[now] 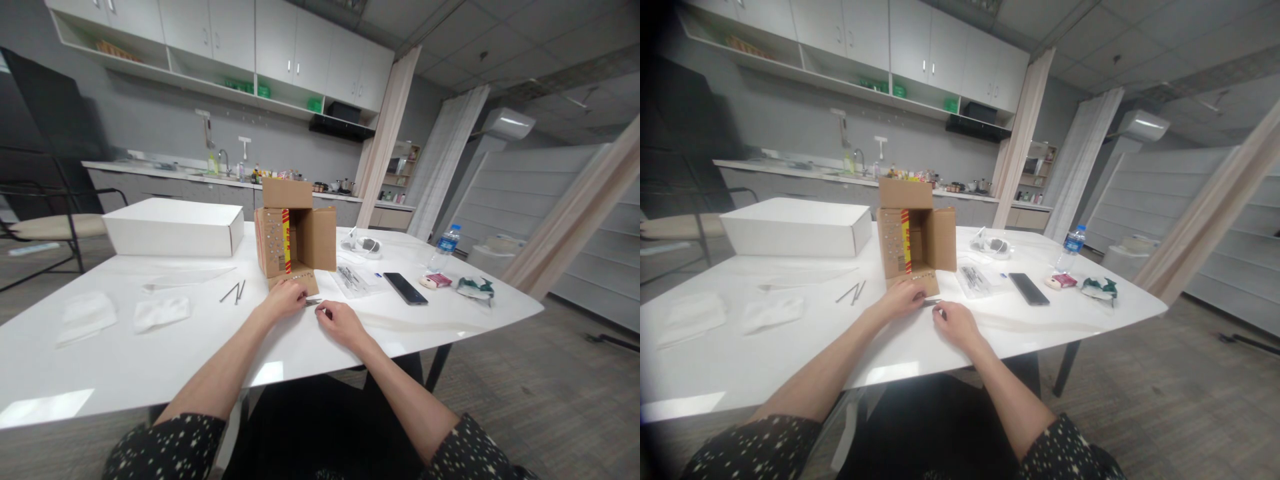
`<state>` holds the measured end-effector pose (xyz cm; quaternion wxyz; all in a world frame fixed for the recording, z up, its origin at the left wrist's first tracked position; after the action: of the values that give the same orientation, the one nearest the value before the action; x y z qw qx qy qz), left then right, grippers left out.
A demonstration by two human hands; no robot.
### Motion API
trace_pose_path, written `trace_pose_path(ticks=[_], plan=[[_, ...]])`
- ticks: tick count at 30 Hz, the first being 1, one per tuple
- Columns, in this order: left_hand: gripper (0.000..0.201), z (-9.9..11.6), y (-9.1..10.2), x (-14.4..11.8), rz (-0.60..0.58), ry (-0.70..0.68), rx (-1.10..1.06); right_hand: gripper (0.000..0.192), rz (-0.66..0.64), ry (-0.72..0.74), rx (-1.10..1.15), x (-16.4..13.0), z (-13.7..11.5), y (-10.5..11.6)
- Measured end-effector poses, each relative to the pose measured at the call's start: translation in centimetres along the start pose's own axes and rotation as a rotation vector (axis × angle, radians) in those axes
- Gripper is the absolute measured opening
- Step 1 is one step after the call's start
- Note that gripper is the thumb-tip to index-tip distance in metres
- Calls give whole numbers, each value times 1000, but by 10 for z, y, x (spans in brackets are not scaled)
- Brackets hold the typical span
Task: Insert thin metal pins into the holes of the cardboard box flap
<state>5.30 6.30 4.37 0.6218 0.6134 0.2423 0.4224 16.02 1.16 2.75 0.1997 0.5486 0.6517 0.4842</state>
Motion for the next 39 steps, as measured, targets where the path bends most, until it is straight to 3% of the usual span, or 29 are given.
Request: trace_pose_path(ticks=[20,39], plan=[[21,-3,-6,0,-48,20,-25,22,-11,9,-8,-1,1,-3],[20,-2,-6,-1,-16,-21,-10,22,-7,5,2,-1,1,-2]])
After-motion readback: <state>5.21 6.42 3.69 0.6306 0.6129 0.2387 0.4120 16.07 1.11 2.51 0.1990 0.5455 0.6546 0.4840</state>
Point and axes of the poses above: each hand's wrist, its own x-axis towards the middle knuckle, its own y-axis out of the back of the hand, z = x × y, the point moved 10 cm from there along x, towards the middle knuckle, and after that the axes turned 4 degrees about -z, right-handed, at the moved point
